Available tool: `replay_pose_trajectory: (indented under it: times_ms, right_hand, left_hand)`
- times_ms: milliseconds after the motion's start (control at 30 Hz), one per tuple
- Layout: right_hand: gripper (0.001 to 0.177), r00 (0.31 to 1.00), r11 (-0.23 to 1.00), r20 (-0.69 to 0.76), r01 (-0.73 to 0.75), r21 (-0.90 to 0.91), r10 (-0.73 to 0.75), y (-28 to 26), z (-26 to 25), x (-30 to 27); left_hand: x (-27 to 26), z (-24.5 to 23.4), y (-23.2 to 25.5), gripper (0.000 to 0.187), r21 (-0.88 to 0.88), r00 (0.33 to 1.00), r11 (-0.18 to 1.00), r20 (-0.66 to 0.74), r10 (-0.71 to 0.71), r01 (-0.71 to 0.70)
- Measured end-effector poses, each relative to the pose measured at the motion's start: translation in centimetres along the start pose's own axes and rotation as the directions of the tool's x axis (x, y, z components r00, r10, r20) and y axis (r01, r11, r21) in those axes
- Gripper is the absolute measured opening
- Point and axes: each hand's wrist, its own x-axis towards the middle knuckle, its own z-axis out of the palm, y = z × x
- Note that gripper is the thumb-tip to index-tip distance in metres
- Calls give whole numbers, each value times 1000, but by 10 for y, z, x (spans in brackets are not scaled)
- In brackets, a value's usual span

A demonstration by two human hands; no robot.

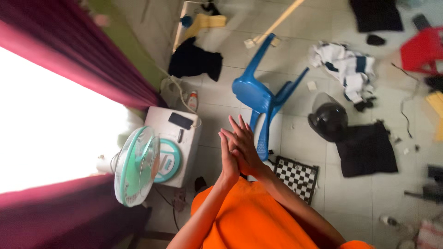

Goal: The person picks up a small teal and white electric fan from the floor and carries it across the room. They place the fan on top of a white mini-fridge near a window. Afterward, the person walks over to a pair of light blue sneakers on the floor and picks one up to inspect it.

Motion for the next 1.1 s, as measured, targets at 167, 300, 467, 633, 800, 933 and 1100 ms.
replay_pose_trajectory:
  times_ms: [167,300,467,633,800,933,1100]
  right_hand:
    - [69,974,968,-180,-172,-184,138,32,18,-20]
    - [68,886,854,-256,-449,-265,386,55,27,-51]
    - [38,742,778,-393,-621,-96,544,53,29,-74]
    - [33,731,780,-491,-607,-151,474,9,28,-90]
    - [27,633,745,-572,-665,-55,522,-33,37,-98]
    - [23,569,720,-644,-692,-41,511,-57,43,-109]
    - [21,493,685,-710,-728,-22,502,-77,45,-128]
  left_hand:
    - [-1,2,24,91,95,988,993,132,-82,69]
    - [-12,1,45,86,284,963,958,243,-118,46]
    - [-25,-1,75,56,395,908,918,371,-193,34]
    - [-31,-15,95,34,642,868,660,495,31,-390]
    - [-31,-33,103,26,693,822,545,569,-10,-472]
    - [-30,-40,97,23,720,808,533,580,-108,-445]
    - [-31,-42,87,24,742,763,484,613,-207,-464]
